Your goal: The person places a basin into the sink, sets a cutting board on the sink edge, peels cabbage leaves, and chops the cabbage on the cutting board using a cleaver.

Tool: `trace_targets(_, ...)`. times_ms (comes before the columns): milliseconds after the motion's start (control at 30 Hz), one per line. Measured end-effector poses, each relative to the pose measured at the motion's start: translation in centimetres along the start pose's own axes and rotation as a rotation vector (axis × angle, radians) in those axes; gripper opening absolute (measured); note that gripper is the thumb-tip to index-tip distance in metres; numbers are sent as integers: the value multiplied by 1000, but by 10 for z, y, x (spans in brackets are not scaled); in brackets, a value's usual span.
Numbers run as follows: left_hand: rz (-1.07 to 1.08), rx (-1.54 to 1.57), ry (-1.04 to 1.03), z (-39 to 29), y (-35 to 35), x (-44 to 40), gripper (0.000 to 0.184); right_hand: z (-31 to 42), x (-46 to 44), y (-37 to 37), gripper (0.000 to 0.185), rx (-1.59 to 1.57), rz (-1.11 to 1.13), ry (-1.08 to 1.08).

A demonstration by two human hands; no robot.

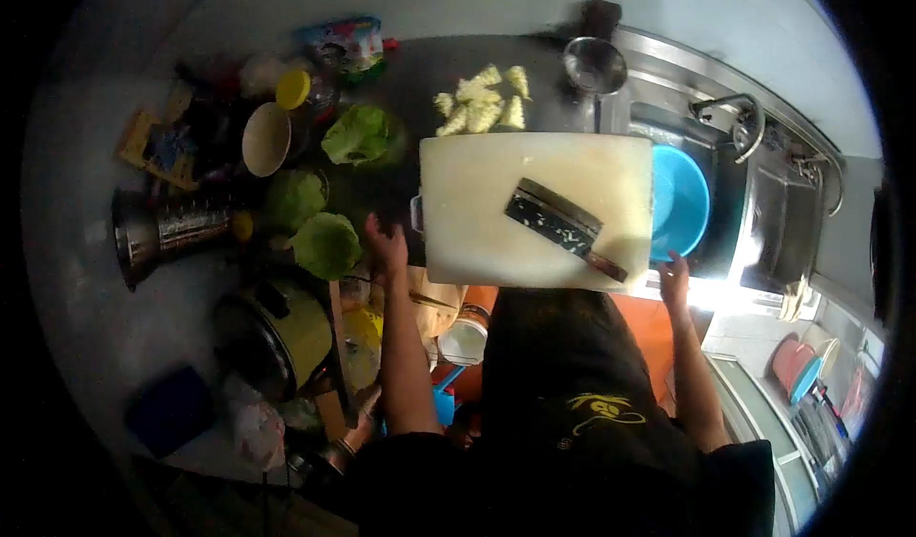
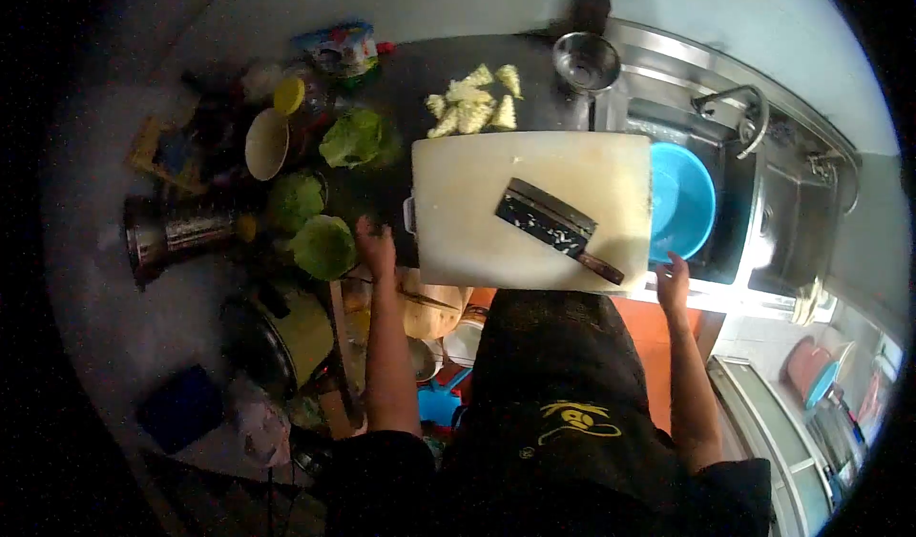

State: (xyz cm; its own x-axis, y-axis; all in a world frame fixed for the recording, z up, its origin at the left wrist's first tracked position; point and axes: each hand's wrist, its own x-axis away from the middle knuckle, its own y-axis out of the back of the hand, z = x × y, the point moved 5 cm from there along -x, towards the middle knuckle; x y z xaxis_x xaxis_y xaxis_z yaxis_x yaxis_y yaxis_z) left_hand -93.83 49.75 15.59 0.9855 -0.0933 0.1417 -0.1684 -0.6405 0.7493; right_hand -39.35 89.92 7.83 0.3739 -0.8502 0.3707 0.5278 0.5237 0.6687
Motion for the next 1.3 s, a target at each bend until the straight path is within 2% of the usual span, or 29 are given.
trace_targets(33,-56,-107,-91,26,20,-18,66,-13,1,4,48,51,-9,8)
trace_targets(100,-314,-214,-44,81,68,-52,72,-28,10,11,46,72,-27,-16)
trace_targets(167,-337,-155,-34,89,130,-99,81,-17,21,21,45,102,-12,-78)
trace_targets(200,-345,-224,-38,118,147,-136,85,-5,27,24,45,169,11,-112)
trace_targets(267,-183,-248,106,166,175,-215,92,-9,32,24,45,128,-14,-239)
trace_targets(333,-22,-193,207,179,183,-244,93,12,41,22,45,95,-8,-338)
trace_targets(367,-31,-175,160,179,184,-251,92,24,44,20,42,102,9,-348)
trace_targets(467,-67,-128,11,163,195,-264,89,59,53,4,39,166,-64,-117)
trace_targets(500,-69,-125,-57,152,200,-258,87,91,56,-3,38,176,-68,-29)
trace_targets(533,-71,-123,-125,140,204,-251,85,111,60,-11,37,94,-105,-11)
trace_targets(600,-36,-145,-300,124,203,-186,80,146,65,-31,36,124,-116,11)
trace_targets(667,-48,-15,-61,204,178,-164,68,184,71,-49,35,129,-84,106)
trace_targets(767,115,-255,138,168,169,-136,54,219,72,-72,34,-22,-13,134)
trace_targets(833,67,5,271,130,173,-118,42,219,66,-81,36,-81,5,115)
trace_targets(900,114,190,283,116,172,-113,34,234,66,-83,34,-15,0,154)
trace_targets(967,245,295,172,108,173,-111,28,233,66,-84,31,4,0,127)
trace_targets(1067,297,409,48,51,177,-108,26,229,70,-90,30,-70,11,124)
trace_targets(1167,307,568,251,24,162,-108,32,245,77,-96,29,-77,23,65)
trace_targets(1267,235,544,501,-28,131,-88,38,239,81,-102,31,-110,63,-32)
trace_targets(1300,343,456,351,-38,114,-85,41,231,83,-107,31,-128,61,-28)
